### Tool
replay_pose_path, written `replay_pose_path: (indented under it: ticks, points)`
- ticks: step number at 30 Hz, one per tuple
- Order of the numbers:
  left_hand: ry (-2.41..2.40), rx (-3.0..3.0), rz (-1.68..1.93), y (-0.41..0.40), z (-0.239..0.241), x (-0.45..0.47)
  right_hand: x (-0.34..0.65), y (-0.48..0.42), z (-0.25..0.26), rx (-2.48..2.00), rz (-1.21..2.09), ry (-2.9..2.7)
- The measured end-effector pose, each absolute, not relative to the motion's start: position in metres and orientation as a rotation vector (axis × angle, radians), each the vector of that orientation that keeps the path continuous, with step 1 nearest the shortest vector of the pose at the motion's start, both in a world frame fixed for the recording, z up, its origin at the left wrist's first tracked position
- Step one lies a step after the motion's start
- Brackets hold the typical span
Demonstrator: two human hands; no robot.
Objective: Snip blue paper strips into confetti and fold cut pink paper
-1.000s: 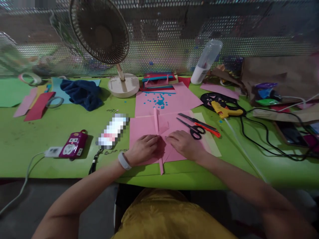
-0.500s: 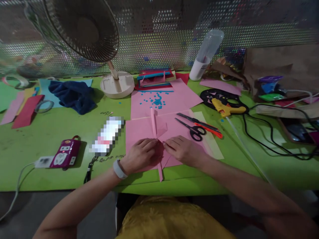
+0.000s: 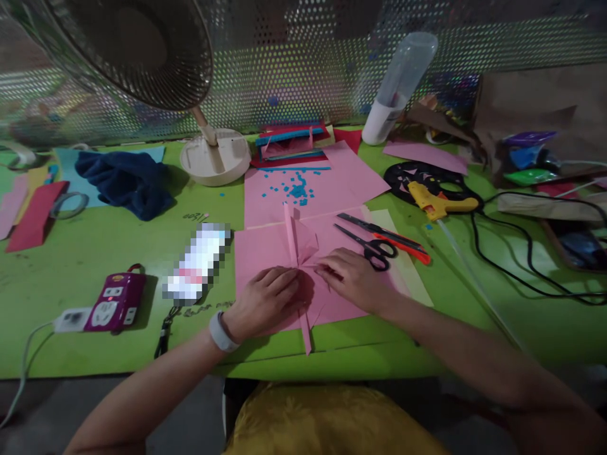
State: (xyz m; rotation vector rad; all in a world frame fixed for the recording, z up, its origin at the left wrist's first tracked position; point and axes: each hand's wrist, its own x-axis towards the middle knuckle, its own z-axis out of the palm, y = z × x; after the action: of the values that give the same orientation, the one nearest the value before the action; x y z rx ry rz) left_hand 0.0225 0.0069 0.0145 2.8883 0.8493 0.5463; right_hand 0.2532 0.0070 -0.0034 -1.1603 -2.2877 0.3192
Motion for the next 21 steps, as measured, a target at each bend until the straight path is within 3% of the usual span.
replay_pose_path:
  ticks: [15,21]
  points:
    - [0.834,2.862,0.587,0.008,0.017,0.025,0.254,-0.001,0.016,-0.675,-0.223,-2.825]
    - [0.850,2.843,0.569,0.008,0.016,0.024,0.256,-0.001,0.014,-0.737,-0.096,-2.767]
